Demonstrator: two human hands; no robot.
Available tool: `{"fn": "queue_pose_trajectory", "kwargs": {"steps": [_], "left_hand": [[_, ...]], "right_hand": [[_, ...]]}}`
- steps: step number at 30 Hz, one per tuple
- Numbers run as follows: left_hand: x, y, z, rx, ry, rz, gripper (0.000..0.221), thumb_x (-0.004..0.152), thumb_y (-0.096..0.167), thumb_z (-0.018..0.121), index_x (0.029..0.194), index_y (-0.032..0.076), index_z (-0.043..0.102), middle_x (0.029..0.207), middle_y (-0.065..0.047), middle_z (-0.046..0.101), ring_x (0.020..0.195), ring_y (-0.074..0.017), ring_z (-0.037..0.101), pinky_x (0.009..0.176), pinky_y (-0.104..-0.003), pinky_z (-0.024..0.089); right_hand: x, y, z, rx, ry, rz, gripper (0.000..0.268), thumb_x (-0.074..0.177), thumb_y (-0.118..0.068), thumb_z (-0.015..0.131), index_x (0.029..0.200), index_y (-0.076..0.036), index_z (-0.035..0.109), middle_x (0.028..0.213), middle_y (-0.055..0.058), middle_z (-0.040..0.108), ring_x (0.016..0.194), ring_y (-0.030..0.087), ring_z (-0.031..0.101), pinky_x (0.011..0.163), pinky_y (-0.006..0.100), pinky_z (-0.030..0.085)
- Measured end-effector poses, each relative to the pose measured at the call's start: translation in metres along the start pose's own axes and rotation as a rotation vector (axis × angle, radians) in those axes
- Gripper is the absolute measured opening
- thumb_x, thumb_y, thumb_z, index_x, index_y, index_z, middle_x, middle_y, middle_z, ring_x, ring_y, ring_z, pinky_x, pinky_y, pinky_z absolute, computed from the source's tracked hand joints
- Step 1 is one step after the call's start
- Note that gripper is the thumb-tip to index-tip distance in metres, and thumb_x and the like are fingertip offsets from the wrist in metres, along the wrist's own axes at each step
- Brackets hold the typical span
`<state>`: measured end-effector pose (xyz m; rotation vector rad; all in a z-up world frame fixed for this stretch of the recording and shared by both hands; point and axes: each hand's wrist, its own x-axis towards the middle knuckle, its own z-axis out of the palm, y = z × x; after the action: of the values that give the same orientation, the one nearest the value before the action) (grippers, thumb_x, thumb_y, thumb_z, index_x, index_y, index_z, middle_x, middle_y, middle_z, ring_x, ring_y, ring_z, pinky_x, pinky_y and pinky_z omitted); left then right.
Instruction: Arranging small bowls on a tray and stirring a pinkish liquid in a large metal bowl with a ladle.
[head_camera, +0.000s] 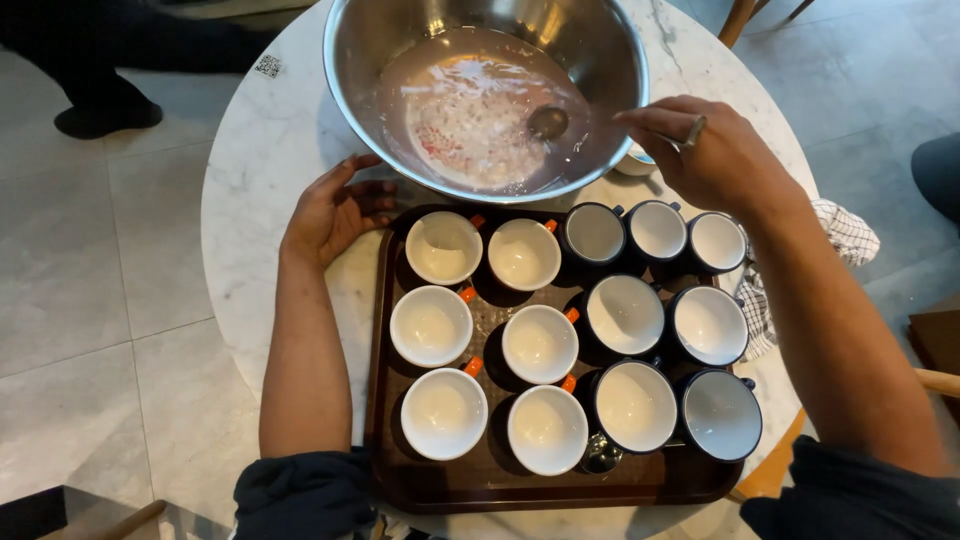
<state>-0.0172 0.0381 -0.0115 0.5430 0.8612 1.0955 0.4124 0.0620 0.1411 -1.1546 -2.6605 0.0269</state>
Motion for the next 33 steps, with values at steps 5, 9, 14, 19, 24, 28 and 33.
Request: {"fn": "queue_pose_trajectory", "kwargs": {"steps": [5,9,14,19,24,28,33], "left_hand": [[0.001,0.000,-0.002,0.003,-0.028,0.002,0.040,0.098,0.035,0.058,0.129,0.010,0.062,0.101,-0.018,0.072,0.085,-0.0297,0.071,0.075,-0.043,0.057],[0.003,-0.002,-0.005,-0.005,-0.025,-0.001,0.038,0.100,0.035,0.056,0.128,0.010,0.062,0.102,-0.019,0.071,0.085,-0.0294,0.070,0.078,-0.045,0.057],[0.002,-0.001,-0.003,-0.007,-0.028,0.003,0.038,0.099,0.034,0.057,0.127,0.010,0.063,0.101,-0.019,0.071,0.084,-0.0295,0.069,0.076,-0.044,0.057],[0.003,-0.001,-0.005,0.010,-0.044,0.010,0.039,0.098,0.036,0.058,0.127,0.011,0.063,0.101,-0.018,0.070,0.086,-0.0287,0.069,0.076,-0.044,0.057],[0.000,0.000,-0.003,0.017,-0.043,0.009,0.038,0.099,0.035,0.056,0.127,0.010,0.062,0.098,-0.017,0.069,0.085,-0.0281,0.069,0.075,-0.043,0.056],[0.012,-0.009,-0.017,-0.007,-0.062,0.023,0.038,0.100,0.037,0.057,0.128,0.012,0.063,0.104,-0.020,0.072,0.088,-0.0317,0.073,0.074,-0.045,0.060],[0.014,-0.012,-0.020,-0.032,-0.087,0.046,0.037,0.100,0.039,0.061,0.127,0.014,0.066,0.105,-0.020,0.074,0.090,-0.0335,0.077,0.073,-0.046,0.063]], "right_hand": [[0.035,-0.005,0.019,-0.056,0.134,0.024,0.025,0.112,-0.012,0.061,0.127,-0.001,0.077,0.116,0.019,0.077,0.093,0.037,0.072,0.073,0.048,0.058],[0.070,0.002,0.049,-0.084,0.149,0.033,0.028,0.114,-0.016,0.057,0.125,0.000,0.077,0.110,0.022,0.076,0.090,0.035,0.072,0.074,0.046,0.059],[0.105,-0.014,0.071,0.039,0.115,0.042,0.029,0.111,-0.019,0.055,0.130,-0.002,0.070,0.121,0.025,0.071,0.101,0.036,0.070,0.085,0.048,0.059],[0.102,-0.043,0.063,0.037,0.126,-0.155,0.026,0.109,-0.012,0.059,0.128,0.000,0.071,0.122,0.024,0.073,0.102,0.037,0.070,0.082,0.049,0.059],[0.075,-0.060,0.038,0.115,0.029,-0.217,0.029,0.109,-0.014,0.056,0.133,-0.004,0.069,0.124,0.020,0.073,0.110,0.036,0.068,0.091,0.049,0.058],[0.043,-0.071,0.011,0.118,-0.021,-0.219,0.027,0.105,-0.012,0.062,0.130,-0.008,0.071,0.126,0.017,0.073,0.110,0.037,0.067,0.089,0.049,0.055],[0.015,-0.070,-0.018,0.188,-0.032,-0.170,0.023,0.101,-0.008,0.065,0.120,-0.004,0.077,0.119,0.020,0.075,0.105,0.043,0.069,0.086,0.050,0.055]]}}
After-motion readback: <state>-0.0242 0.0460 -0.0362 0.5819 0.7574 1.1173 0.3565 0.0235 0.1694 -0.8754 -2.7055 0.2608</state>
